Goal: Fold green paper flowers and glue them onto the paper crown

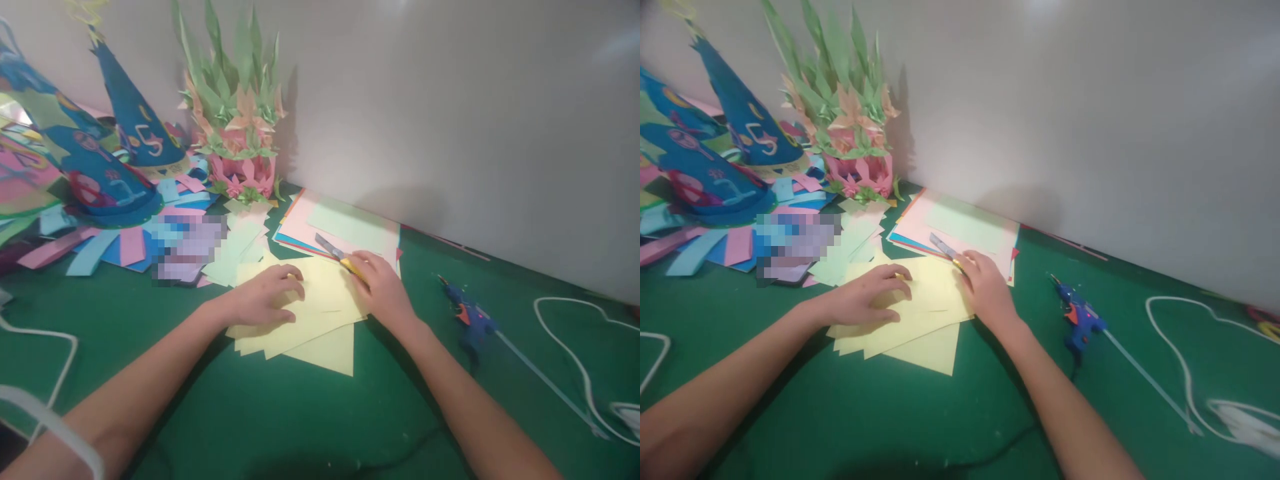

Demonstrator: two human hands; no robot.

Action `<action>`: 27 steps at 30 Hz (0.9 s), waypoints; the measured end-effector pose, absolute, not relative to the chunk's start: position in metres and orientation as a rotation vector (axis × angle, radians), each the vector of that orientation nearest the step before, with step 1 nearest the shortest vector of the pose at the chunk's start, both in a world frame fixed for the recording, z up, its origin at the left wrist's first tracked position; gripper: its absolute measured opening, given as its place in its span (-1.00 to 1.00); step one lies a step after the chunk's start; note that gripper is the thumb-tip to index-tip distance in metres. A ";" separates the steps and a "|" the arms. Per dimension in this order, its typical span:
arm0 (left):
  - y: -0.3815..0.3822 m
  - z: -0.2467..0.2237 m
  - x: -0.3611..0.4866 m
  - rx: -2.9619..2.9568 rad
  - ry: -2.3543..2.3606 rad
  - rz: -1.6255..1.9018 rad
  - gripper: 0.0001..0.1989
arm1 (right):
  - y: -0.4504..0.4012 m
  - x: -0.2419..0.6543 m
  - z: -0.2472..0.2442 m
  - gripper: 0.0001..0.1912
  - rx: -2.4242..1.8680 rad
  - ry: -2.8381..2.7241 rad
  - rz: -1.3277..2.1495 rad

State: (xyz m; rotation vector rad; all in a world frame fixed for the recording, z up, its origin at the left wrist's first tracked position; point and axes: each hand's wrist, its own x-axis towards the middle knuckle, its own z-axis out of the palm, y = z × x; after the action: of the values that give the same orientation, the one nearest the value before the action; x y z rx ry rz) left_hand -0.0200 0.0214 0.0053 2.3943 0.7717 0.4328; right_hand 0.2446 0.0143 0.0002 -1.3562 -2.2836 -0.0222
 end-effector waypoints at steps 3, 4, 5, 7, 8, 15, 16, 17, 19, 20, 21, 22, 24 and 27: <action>0.019 0.009 -0.018 2.398 0.795 0.402 -0.76 | 0.023 0.263 -0.012 -0.61 -1.491 -2.280 -0.021; 0.018 0.010 -0.018 2.401 0.796 0.398 -0.79 | 0.024 0.264 -0.015 -0.60 -1.500 -2.291 -0.015; 0.018 0.010 -0.018 2.405 0.794 0.400 -0.81 | 0.025 0.264 -0.016 -0.59 -1.498 -2.296 -0.017; 0.018 0.010 -0.020 2.415 0.798 0.412 -0.85 | 0.024 0.261 -0.014 -0.58 -1.478 -2.271 -0.054; 0.018 0.011 -0.022 2.420 0.800 0.418 -0.87 | 0.022 0.259 -0.011 -0.57 -1.466 -2.249 -0.070; 0.021 0.012 -0.028 2.593 0.739 0.463 -0.93 | -0.002 0.269 0.011 -0.61 -1.639 -2.242 0.118; 0.022 0.012 -0.028 2.632 0.722 0.467 -0.92 | -0.005 0.271 0.011 -0.61 -1.636 -2.273 0.148; 0.023 0.012 -0.029 2.667 0.704 0.471 -0.90 | -0.006 0.272 0.011 -0.60 -1.623 -2.299 0.174; 0.024 0.012 -0.029 2.716 0.689 0.483 -0.87 | -0.008 0.274 0.010 -0.61 -1.578 -2.360 0.211; 0.024 0.012 -0.029 2.729 0.692 0.489 -0.87 | -0.007 0.274 0.011 -0.62 -1.554 -2.391 0.218; 0.024 0.013 -0.029 2.734 0.704 0.494 -0.87 | -0.007 0.273 0.011 -0.62 -1.525 -2.420 0.224; 0.024 0.013 -0.029 2.734 0.723 0.499 -0.89 | -0.007 0.272 0.012 -0.63 -1.492 -2.444 0.231; 0.024 0.015 -0.030 2.725 0.763 0.511 -0.92 | -0.007 0.270 0.014 -0.65 -1.423 -2.467 0.243; 0.023 0.018 -0.029 2.712 0.773 0.543 -0.92 | -0.007 0.267 0.014 -0.67 -1.356 -2.504 0.275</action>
State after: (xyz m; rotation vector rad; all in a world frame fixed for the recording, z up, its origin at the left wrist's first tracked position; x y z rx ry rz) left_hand -0.0292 0.0233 0.0179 2.7119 0.7735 0.5433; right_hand 0.2674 -0.0068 0.0144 -1.3562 -2.5035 0.2754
